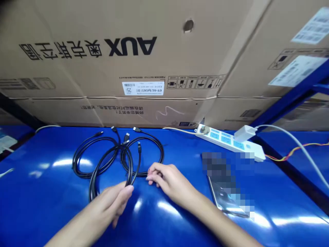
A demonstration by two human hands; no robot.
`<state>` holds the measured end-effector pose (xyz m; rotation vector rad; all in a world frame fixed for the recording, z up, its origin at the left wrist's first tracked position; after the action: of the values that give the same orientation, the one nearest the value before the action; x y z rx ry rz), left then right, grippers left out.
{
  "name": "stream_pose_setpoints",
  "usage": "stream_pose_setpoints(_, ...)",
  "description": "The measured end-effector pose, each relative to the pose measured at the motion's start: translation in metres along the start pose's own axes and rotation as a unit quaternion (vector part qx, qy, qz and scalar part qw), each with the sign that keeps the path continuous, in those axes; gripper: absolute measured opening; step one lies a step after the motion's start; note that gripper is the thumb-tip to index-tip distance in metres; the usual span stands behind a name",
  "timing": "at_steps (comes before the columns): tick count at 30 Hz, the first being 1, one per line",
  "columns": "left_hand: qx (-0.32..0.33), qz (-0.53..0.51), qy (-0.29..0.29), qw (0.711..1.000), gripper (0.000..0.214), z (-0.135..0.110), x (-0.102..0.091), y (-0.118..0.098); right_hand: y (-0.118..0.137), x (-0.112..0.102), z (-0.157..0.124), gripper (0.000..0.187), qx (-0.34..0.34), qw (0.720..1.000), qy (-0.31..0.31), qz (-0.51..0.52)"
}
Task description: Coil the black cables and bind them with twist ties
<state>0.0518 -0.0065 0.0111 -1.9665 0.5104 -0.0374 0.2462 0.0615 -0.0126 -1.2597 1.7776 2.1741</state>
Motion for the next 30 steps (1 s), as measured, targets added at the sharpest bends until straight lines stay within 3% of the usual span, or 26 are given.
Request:
stream_pose_setpoints(3,0.001,-0.028,0.067,0.997,0.042,0.020,0.018,0.011,0.008,0.013,-0.005,0.018,-0.022,0.999,0.034,-0.010)
stream_pose_setpoints(8,-0.001,-0.146,0.161,0.976,0.049,0.017,0.022,0.015,0.009,0.027,-0.008,0.015,-0.021,0.999,0.031,0.015)
stream_pose_setpoints(12,-0.045,-0.296,0.276,0.913,0.064,0.017,0.029,0.016,0.000,0.032,-0.004,0.013,0.031,0.998,0.021,0.051)
stream_pose_setpoints(15,-0.075,-0.401,0.299,0.863,0.058,0.024,0.034,0.020,-0.001,0.038,0.001,0.016,0.062,0.994,0.013,0.093)
stream_pose_setpoints(18,-0.083,-0.433,0.338,0.832,0.057,0.025,0.036,0.025,0.004,0.047,0.006,0.020,0.075,0.993,0.009,0.090)
stream_pose_setpoints(21,-0.090,-0.394,0.365,0.839,0.060,0.021,0.034,0.032,0.009,0.058,0.010,0.023,0.089,0.993,-0.004,0.078)
stream_pose_setpoints(25,-0.082,-0.341,0.365,0.862,0.062,0.020,0.029,0.043,0.015,0.065,0.012,0.022,0.086,0.984,-0.012,0.153)
stream_pose_setpoints(30,-0.097,-0.413,0.363,0.830,0.056,0.027,0.023,0.044,0.011,0.055,0.014,0.025,0.090,0.971,-0.040,0.219)
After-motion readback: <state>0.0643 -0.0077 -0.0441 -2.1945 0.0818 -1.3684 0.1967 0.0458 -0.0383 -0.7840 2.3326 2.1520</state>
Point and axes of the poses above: each hand's wrist, its own z-axis towards the middle knuckle, its own x-axis out of the palm, y = z × x, the point moved 4 cm from there along z, towards the middle knuckle, and after that the axes turned 11 degrees about -z, right-handed, at the moved point
